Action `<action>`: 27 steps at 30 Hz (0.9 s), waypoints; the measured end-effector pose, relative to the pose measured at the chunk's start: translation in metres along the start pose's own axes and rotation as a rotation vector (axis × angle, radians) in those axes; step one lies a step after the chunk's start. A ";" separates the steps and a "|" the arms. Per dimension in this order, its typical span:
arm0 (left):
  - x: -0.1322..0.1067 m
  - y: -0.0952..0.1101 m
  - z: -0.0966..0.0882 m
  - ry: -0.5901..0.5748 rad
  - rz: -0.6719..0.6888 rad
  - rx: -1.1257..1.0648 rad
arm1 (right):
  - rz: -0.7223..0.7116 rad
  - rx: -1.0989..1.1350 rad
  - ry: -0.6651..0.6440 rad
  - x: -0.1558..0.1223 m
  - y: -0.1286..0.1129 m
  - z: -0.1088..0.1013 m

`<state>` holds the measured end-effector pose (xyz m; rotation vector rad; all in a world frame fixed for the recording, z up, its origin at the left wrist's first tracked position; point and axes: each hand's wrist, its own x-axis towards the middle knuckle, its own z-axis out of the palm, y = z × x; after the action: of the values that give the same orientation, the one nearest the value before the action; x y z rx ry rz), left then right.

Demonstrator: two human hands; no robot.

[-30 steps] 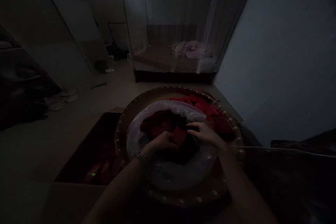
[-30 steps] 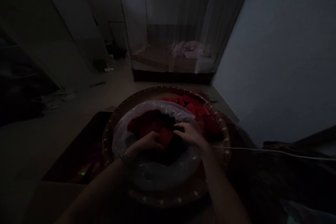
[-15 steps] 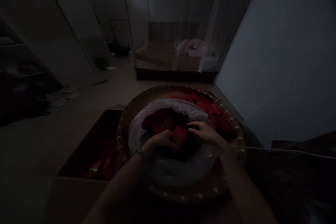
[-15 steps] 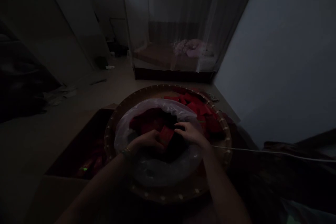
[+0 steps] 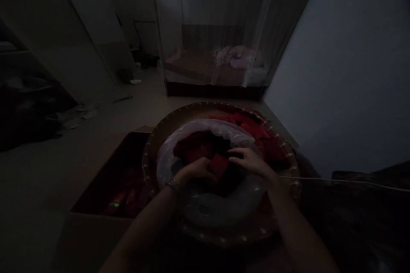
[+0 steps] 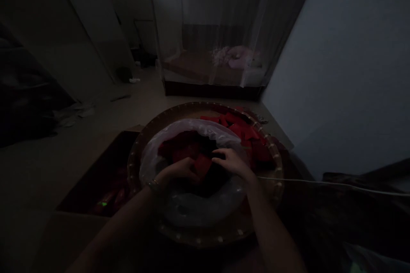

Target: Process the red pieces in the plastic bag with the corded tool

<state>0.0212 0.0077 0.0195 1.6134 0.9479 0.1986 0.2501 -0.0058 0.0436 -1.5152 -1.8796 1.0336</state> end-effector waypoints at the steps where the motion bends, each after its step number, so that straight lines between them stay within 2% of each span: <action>1: 0.000 0.001 0.000 -0.005 -0.001 0.002 | -0.005 -0.011 0.026 0.001 0.000 0.001; 9: 0.002 -0.003 0.001 -0.038 -0.007 -0.118 | 0.031 -0.020 0.029 0.001 0.001 0.000; 15: 0.003 -0.011 -0.006 -0.046 -0.007 -0.076 | 0.036 0.023 0.062 0.003 0.009 -0.005; 17: 0.006 -0.014 -0.010 0.018 -0.012 -0.097 | 0.049 0.012 0.073 0.003 0.013 -0.008; 20: 0.009 -0.015 -0.014 0.182 0.013 -0.226 | 0.046 -0.074 -0.031 0.000 0.019 -0.009; 22: 0.009 -0.014 -0.016 0.225 0.036 -0.302 | 0.038 -0.183 -0.088 -0.001 0.019 -0.007; 24: 0.008 -0.013 -0.015 0.187 0.049 -0.310 | 0.024 -0.244 -0.067 0.000 0.016 -0.003; 27: 0.006 -0.012 -0.010 0.015 0.047 -0.217 | -0.012 -0.163 0.078 0.002 0.004 0.004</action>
<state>0.0134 0.0190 0.0102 1.4369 0.8688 0.3351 0.2488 -0.0049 0.0382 -1.6080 -1.9554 0.8206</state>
